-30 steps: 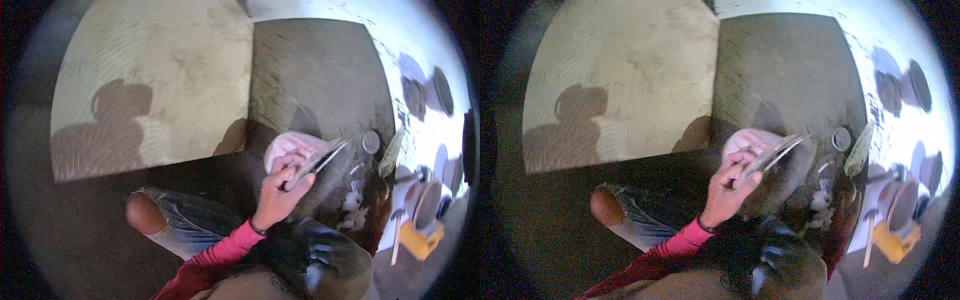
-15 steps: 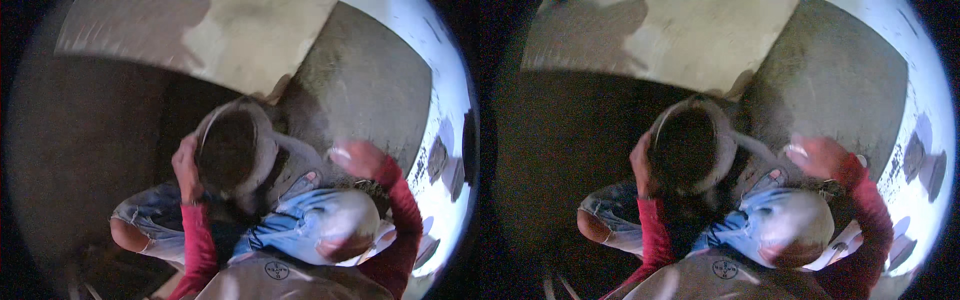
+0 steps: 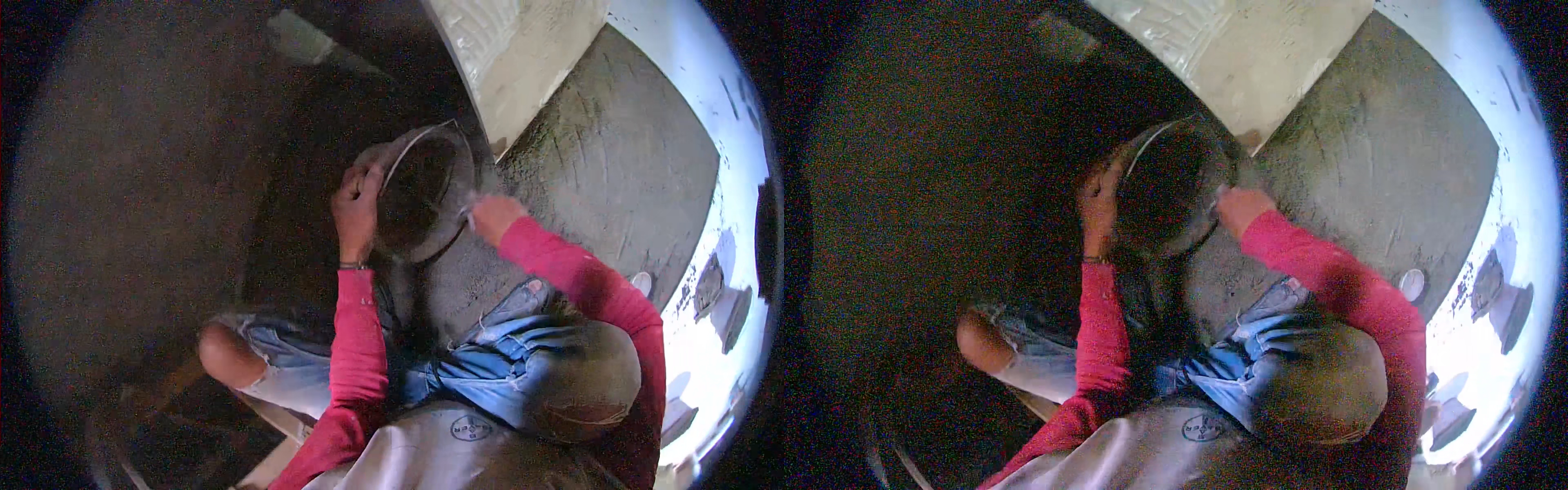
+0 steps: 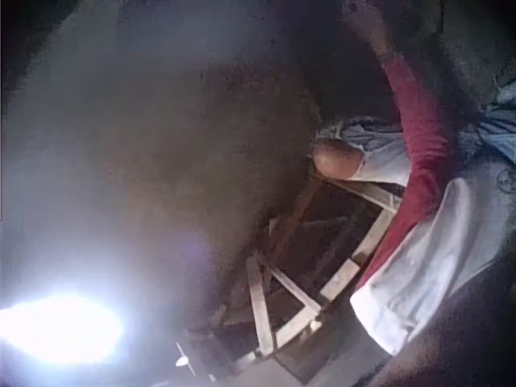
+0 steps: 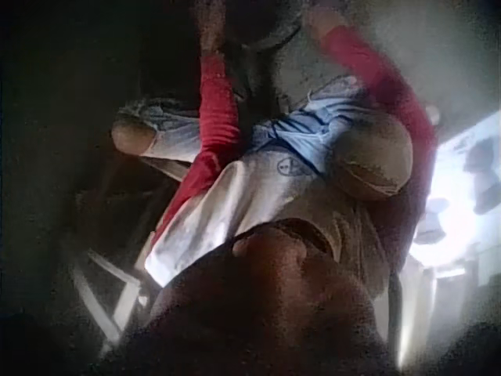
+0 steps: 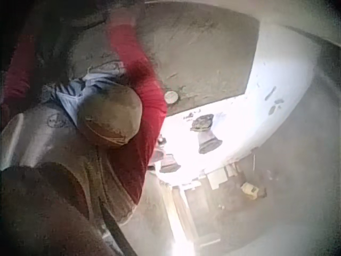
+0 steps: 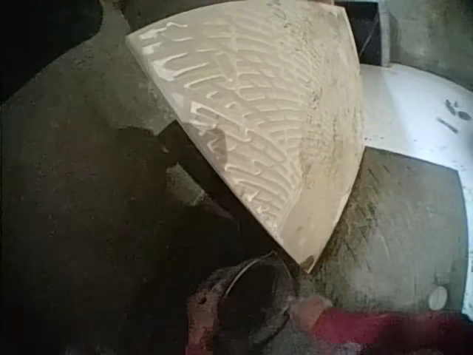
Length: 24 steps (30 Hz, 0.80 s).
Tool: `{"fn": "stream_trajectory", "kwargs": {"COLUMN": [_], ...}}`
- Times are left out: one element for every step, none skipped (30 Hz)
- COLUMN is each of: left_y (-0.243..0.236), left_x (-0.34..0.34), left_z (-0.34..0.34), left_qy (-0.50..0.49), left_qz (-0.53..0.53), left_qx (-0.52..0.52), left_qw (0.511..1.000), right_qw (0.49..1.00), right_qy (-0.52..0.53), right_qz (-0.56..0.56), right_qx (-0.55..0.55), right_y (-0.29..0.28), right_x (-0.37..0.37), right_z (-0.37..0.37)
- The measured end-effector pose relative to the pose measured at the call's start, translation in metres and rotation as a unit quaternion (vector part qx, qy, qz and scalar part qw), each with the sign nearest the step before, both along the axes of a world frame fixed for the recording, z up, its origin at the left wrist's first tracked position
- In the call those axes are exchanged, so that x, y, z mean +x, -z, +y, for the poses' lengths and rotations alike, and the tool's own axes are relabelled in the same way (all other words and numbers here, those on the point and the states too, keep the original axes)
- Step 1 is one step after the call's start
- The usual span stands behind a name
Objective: The person positions a large floor tile onto a mortar bed, levels it by tapping with a rubber mallet, then lifts the tile to apply more mortar with a trowel before resetting it.
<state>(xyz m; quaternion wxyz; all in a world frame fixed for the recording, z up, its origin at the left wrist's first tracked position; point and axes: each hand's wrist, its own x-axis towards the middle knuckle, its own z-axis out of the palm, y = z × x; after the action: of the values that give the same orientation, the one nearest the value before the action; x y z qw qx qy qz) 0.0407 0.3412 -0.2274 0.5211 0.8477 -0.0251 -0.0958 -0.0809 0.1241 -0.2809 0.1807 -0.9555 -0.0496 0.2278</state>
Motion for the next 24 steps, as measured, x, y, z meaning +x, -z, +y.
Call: {"fn": "stream_trajectory", "kwargs": {"left_y": [0.008,0.008,0.006,-0.005,-0.013,-0.008,-0.007,-0.009,-0.011,-0.013,-0.011,-0.003,0.005,0.003,0.001,-0.002,-0.009,-0.014,-0.021,-0.021,-0.019,-0.023,-0.023,-0.020], "left_x": [0.001,0.006,0.005,0.001,-0.003,-0.007,-0.002,0.001,0.005,0.007,0.010,0.015,0.010,0.012,0.012,0.013,0.014,0.010,0.009,0.008,0.009,0.013,0.020,0.027], "left_z": [0.005,-0.003,-0.004,-0.013,-0.015,-0.012,-0.003,0.001,0.004,0.007,0.018,0.027,0.034,0.034,0.032,0.029,0.029,0.028,0.032,0.037,0.043,0.056,0.070,0.085], "left_qy": [-0.008,0.000,0.002,-0.005,-0.016,0.018,0.049,0.063,0.035,0.006,0.010,-0.015,-0.039,-0.028,-0.062,-0.092,-0.082,-0.078,-0.078,-0.074,-0.092,-0.114,-0.117,-0.126], "left_qz": [0.040,0.049,0.068,0.023,-0.020,-0.030,-0.041,-0.050,0.008,0.063,0.046,0.046,0.056,0.046,0.102,0.154,0.140,0.147,0.145,0.136,0.148,0.149,0.132,0.157], "left_qx": [-0.019,-0.041,-0.056,-0.047,-0.035,-0.037,-0.022,-0.034,-0.010,0.016,0.015,-0.037,-0.089,-0.092,-0.148,-0.205,-0.206,-0.221,-0.232,-0.231,-0.219,-0.198,-0.190,-0.263], "left_qw": [0.999,0.998,0.996,0.999,0.999,0.999,0.998,0.996,0.999,0.998,0.999,0.998,0.994,0.994,0.982,0.962,0.965,0.961,0.959,0.961,0.960,0.962,0.966,0.944], "right_qw": [1.000,0.999,0.998,0.996,0.993,0.990,0.992,0.986,0.977,0.980,0.971,0.960,0.961,0.954,0.946,0.948,0.911,0.887,0.856,0.840,0.828,0.809,0.796,0.767], "right_qy": [-0.010,-0.016,-0.015,-0.010,0.008,0.028,0.039,0.026,0.011,0.021,0.017,0.011,0.012,0.007,0.001,0.005,-0.008,-0.011,-0.025,0.008,0.021,0.027,0.128,0.223], "right_qz": [0.017,0.023,0.029,0.026,0.030,0.030,0.017,0.025,0.033,0.018,0.008,-0.001,-0.009,0.017,0.042,0.025,-0.052,-0.093,-0.137,-0.058,-0.021,0.012,0.108,0.205], "right_qx": [0.013,0.018,0.056,0.084,0.113,0.132,0.121,0.166,0.210,0.199,0.240,0.279,0.278,0.299,0.320,0.316,0.409,0.453,0.497,0.539,0.560,0.587,0.581,0.565], "right_y": [0.002,-0.003,-0.008,-0.018,-0.026,-0.033,-0.037,-0.040,-0.042,-0.042,-0.038,-0.036,-0.036,-0.038,-0.040,-0.030,-0.012,-0.003,0.004,-0.006,-0.016,-0.033,-0.066,-0.085], "right_x": [-0.004,-0.006,-0.009,-0.011,-0.008,-0.013,-0.012,-0.012,-0.012,-0.015,-0.016,-0.015,-0.023,-0.022,-0.024,-0.031,-0.041,-0.051,-0.058,-0.070,-0.078,-0.079,-0.077,-0.075], "right_z": [0.008,0.011,0.014,0.012,0.018,0.021,0.025,0.025,0.025,0.024,0.026,0.026,0.025,0.021,0.017,0.017,0.023,0.022,0.025,0.022,0.017,0.017,0.010,0.007]}}
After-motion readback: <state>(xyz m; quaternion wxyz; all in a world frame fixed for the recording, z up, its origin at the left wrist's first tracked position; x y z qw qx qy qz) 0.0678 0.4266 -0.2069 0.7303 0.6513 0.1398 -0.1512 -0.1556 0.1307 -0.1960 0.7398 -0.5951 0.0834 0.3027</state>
